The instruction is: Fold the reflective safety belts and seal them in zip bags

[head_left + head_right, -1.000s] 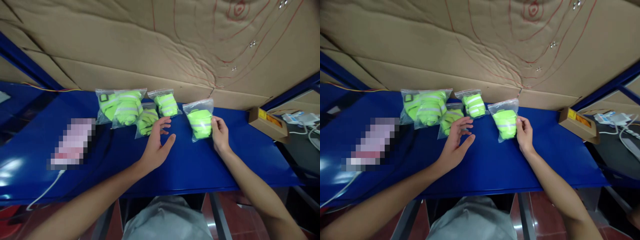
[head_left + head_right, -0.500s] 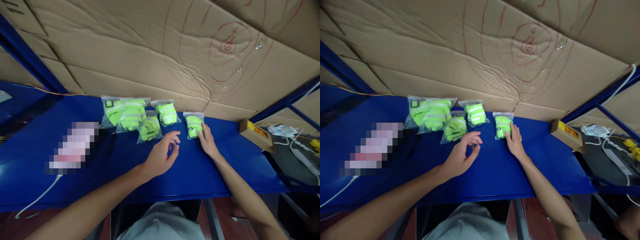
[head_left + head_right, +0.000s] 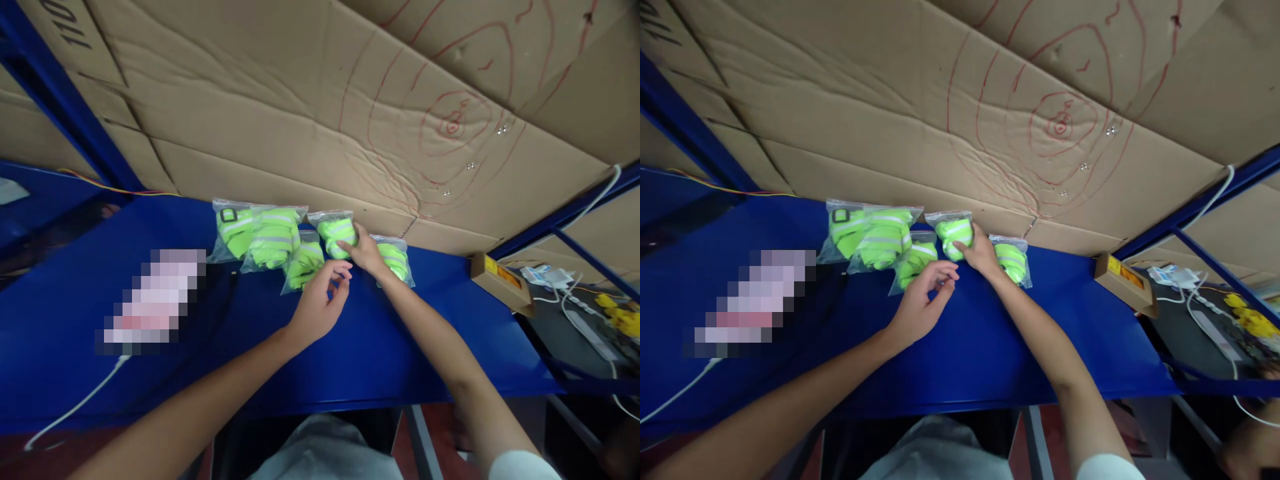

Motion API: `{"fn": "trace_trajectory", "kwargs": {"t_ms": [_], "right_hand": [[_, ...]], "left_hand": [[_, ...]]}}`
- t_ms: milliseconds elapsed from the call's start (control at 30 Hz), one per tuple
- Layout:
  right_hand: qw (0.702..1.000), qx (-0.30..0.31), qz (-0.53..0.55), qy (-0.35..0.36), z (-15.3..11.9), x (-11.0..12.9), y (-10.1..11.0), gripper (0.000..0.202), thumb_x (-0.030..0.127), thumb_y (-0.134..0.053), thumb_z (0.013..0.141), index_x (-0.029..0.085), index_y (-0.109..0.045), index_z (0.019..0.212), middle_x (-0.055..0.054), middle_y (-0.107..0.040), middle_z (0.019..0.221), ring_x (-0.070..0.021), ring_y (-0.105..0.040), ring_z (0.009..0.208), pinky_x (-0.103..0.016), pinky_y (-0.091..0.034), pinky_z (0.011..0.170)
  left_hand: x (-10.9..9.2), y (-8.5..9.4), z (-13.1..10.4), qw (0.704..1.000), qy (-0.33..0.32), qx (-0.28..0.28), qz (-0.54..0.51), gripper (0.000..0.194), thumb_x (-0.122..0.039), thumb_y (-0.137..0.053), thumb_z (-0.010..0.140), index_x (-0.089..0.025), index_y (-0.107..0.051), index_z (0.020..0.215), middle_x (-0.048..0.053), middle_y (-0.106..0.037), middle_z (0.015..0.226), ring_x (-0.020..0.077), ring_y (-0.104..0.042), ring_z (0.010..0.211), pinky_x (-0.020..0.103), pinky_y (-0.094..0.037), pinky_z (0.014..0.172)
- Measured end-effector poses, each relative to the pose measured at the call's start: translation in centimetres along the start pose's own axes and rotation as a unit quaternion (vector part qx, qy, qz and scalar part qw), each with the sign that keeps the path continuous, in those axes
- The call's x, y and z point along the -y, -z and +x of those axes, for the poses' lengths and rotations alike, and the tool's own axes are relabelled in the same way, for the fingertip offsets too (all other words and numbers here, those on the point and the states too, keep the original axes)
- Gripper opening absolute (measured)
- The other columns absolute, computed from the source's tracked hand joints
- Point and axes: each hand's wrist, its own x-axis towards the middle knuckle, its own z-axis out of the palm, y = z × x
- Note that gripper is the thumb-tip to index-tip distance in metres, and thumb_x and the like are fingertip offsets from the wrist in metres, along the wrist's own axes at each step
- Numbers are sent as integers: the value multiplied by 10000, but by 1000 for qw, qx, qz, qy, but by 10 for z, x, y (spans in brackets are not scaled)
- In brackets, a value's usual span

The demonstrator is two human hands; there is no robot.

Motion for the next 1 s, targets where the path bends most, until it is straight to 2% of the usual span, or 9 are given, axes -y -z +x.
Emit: {"fn": "trace_trajectory", "kwargs": {"t_ms": [100, 167, 233, 300, 400, 533, 733, 1000], "right_hand": [[999, -34, 28, 28, -33, -20, 28, 831, 600, -669, 936, 160, -419, 1594, -176, -554, 1576, -301, -551, 1461, -463, -422, 1251], [992, -41, 83, 89, -63, -32, 55, 785, 565, -693, 935, 216, -428, 1587, -141, -529, 1605, -289, -526, 1484, -457, -413, 1261], [986, -15, 97, 138, -89, -41, 78, 714, 503, -708, 945, 276, -453, 1572, -106, -531, 1610, -294, -515, 1494, -471, -418, 1257], [984, 14, 73, 164, -108, -46, 89, 623, 434, -699, 958, 314, -502, 1536, -79, -573, 1573, -303, -544, 1464, -493, -435, 1239], [983, 8, 25, 181, -122, -51, 83, 531, 351, -620, 984, 315, -537, 1507, -76, -615, 1525, -310, -564, 1436, -529, -428, 1232], [978, 15, -17, 207, -128, -52, 63, 552, 272, -539, 986, 286, -506, 1537, -90, -604, 1532, -306, -538, 1453, -551, -397, 1237], [971, 3, -14, 240, -130, -50, 59, 639, 164, -537, 934, 290, -473, 1557, -78, -588, 1542, -286, -525, 1444, -523, -381, 1222], [972, 5, -10, 236, -127, -51, 56, 622, 166, -529, 915, 258, -497, 1529, -102, -599, 1524, -282, -532, 1433, -524, -399, 1201]], "left_hand": [[1, 4, 6, 997, 44, -61, -24, 199, -279, -571, 1020, -225, -602, 1208, 81, -648, 1174, 170, -660, 970, 284, -559, 745], [-1, 7, 7, 995, 29, -92, -14, 258, -311, -610, 1010, -242, -601, 1258, 88, -608, 1250, 183, -638, 1050, 290, -574, 775], [-4, 8, 7, 994, -7, -110, 11, 324, -334, -663, 988, -255, -606, 1297, 86, -587, 1300, 191, -615, 1121, 295, -574, 831], [-7, 7, 6, 995, -20, -97, 13, 387, -346, -700, 967, -246, -598, 1326, 81, -616, 1273, 188, -630, 1101, 298, -567, 850], [-6, 3, 5, 999, 26, -30, -2, 367, -361, -708, 949, -207, -630, 1273, 67, -689, 1096, 180, -675, 951, 296, -561, 789], [4, -1, 5, 995, 89, 33, 22, 264, -380, -670, 939, -184, -699, 1114, 64, -721, 994, 179, -668, 838, 294, -540, 734], [11, 5, 10, 991, 121, 41, 35, 291, -460, -674, 906, -187, -697, 1005, 32, -704, 860, 173, -642, 747, 265, -509, 649], [16, 8, 12, 992, 118, 42, 33, 296, -467, -702, 892, -189, -699, 994, 24, -705, 871, 163, -635, 756, 259, -507, 688]]}}
